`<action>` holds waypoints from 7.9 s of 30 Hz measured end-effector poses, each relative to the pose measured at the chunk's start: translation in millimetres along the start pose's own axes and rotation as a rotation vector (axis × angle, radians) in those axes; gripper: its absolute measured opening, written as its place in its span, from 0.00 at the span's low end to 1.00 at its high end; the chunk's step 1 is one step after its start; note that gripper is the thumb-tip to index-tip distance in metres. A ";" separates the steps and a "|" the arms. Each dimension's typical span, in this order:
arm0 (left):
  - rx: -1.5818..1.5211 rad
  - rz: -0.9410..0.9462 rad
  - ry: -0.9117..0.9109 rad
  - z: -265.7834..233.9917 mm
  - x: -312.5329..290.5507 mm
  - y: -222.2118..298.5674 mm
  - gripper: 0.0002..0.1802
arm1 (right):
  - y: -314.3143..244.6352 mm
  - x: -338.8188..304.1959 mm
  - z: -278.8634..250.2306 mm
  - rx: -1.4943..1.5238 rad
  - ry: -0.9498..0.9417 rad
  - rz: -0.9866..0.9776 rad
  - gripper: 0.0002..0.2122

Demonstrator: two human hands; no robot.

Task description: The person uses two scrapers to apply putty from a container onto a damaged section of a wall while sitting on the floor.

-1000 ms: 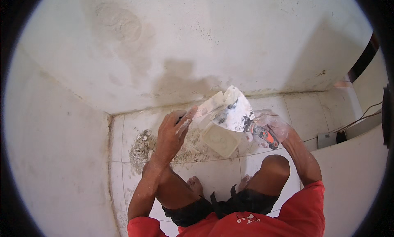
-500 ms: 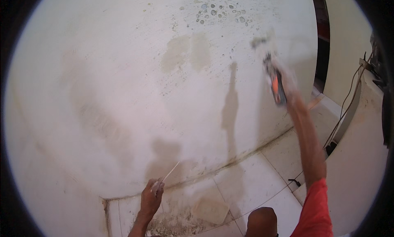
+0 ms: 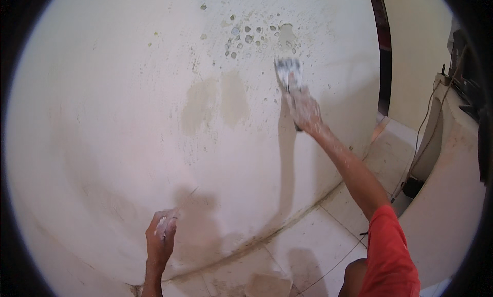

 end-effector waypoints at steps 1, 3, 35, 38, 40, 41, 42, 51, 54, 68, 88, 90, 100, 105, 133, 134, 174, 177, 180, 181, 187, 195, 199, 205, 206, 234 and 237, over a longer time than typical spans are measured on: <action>0.000 0.006 -0.003 -6.5 9.5 6.2 0.11 | -1.6 -16.5 0.0 0.029 -0.064 -0.024 0.29; -0.015 -0.034 -0.008 -16.4 21.0 14.2 0.11 | 13.3 -36.2 -4.7 0.059 -0.148 -0.025 0.29; -0.194 -0.855 0.035 31.2 -268.5 -101.5 0.18 | 63.2 -14.1 -40.1 0.406 -0.203 0.227 0.26; -0.194 -0.836 0.039 40.3 -269.0 -100.0 0.18 | 64.7 48.0 -62.2 0.337 0.068 -0.060 0.26; -0.169 -0.861 0.046 40.2 -271.5 -93.4 0.18 | 32.9 71.5 -68.9 0.376 0.070 0.020 0.26; -0.158 -0.892 0.055 42.6 -274.5 -91.6 0.19 | 20.0 76.3 -62.1 0.439 -0.022 0.185 0.26; -0.156 -0.894 0.056 43.3 -274.6 -89.2 0.19 | 9.4 67.1 -59.3 0.441 -0.023 0.185 0.26; -0.183 -0.853 0.020 55.1 -269.6 -72.4 0.18 | 42.2 29.5 -64.7 0.258 -0.150 0.046 0.25; -0.151 -0.903 0.007 48.6 -279.6 -77.8 0.18 | 49.0 47.7 -67.2 0.240 -0.070 0.063 0.26; -0.155 -0.913 0.046 47.0 -288.5 -70.8 0.19 | 25.2 80.6 -56.4 0.422 0.083 0.039 0.24; -0.083 -0.951 0.071 29.3 -308.6 -79.4 0.19 | -16.8 41.7 -21.4 0.203 -0.212 -0.037 0.29; -0.143 -0.887 0.092 34.3 -308.0 -91.6 0.19 | -10.4 8.8 -20.3 0.180 -0.205 -0.088 0.28; -0.105 -0.895 0.048 35.4 -293.8 -76.5 0.19 | -31.3 101.2 -69.0 0.407 0.014 -0.059 0.24; -0.079 -0.898 0.014 43.9 -294.4 -84.1 0.20 | -67.5 28.9 -58.1 0.348 -0.072 -0.192 0.24; -0.067 -0.963 0.075 37.3 -313.5 -102.0 0.19 | 56.9 120.9 -68.4 -0.120 0.002 -0.365 0.27; -0.076 -0.951 0.094 37.2 -313.9 -104.0 0.19 | 57.8 112.9 -66.7 -0.120 0.001 -0.365 0.27; -0.076 -0.958 -0.029 61.1 -311.6 -112.0 0.19 | 13.6 132.4 -95.3 0.361 0.033 -0.026 0.24; -0.046 -0.988 -0.041 58.3 -313.1 -107.2 0.19 | -5.3 75.8 -67.4 0.349 -0.024 -0.105 0.24; -0.100 -1.017 -0.016 55.5 -316.9 -110.6 0.19 | -1.6 35.5 -63.3 0.307 -0.120 -0.180 0.26; -0.104 -1.014 -0.015 56.6 -317.2 -111.8 0.19 | 9.1 29.6 -70.3 0.293 -0.128 -0.167 0.26; -0.142 -1.029 -0.027 58.6 -320.8 -114.0 0.18 | 55.1 106.5 -110.9 0.417 -0.048 -0.015 0.27; -0.019 -0.968 -0.105 56.2 -313.0 -105.8 0.16 | -3.3 26.0 -54.3 0.388 -0.179 -0.127 0.26; -0.121 -0.993 -0.021 57.8 -302.0 -91.8 0.16 | 18.7 2.3 -57.6 0.274 -0.235 -0.168 0.27; -0.147 -0.943 0.001 59.2 -308.9 -95.6 0.16 | 17.3 52.5 -48.5 0.191 0.043 -0.111 0.26; -0.119 -0.979 -0.036 61.2 -310.1 -96.5 0.16 | 16.8 48.6 -33.5 0.138 -0.013 -0.091 0.27; -0.120 -0.976 -0.072 54.8 -316.9 -96.6 0.20 | -13.9 25.2 -67.7 0.609 0.143 0.110 0.26; -0.007 -0.893 -0.099 55.6 -317.9 -99.5 0.20 | 22.8 55.9 -75.7 0.414 0.211 -0.040 0.27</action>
Point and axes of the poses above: each hand's wrist, its own x-axis towards the middle knuckle, its own z-axis out of the palm, y = z × x, the point moved 7 cm from there along x, towards the middle knuckle, and after that the axes turned 10 degrees about -z, right-handed, at the moved point
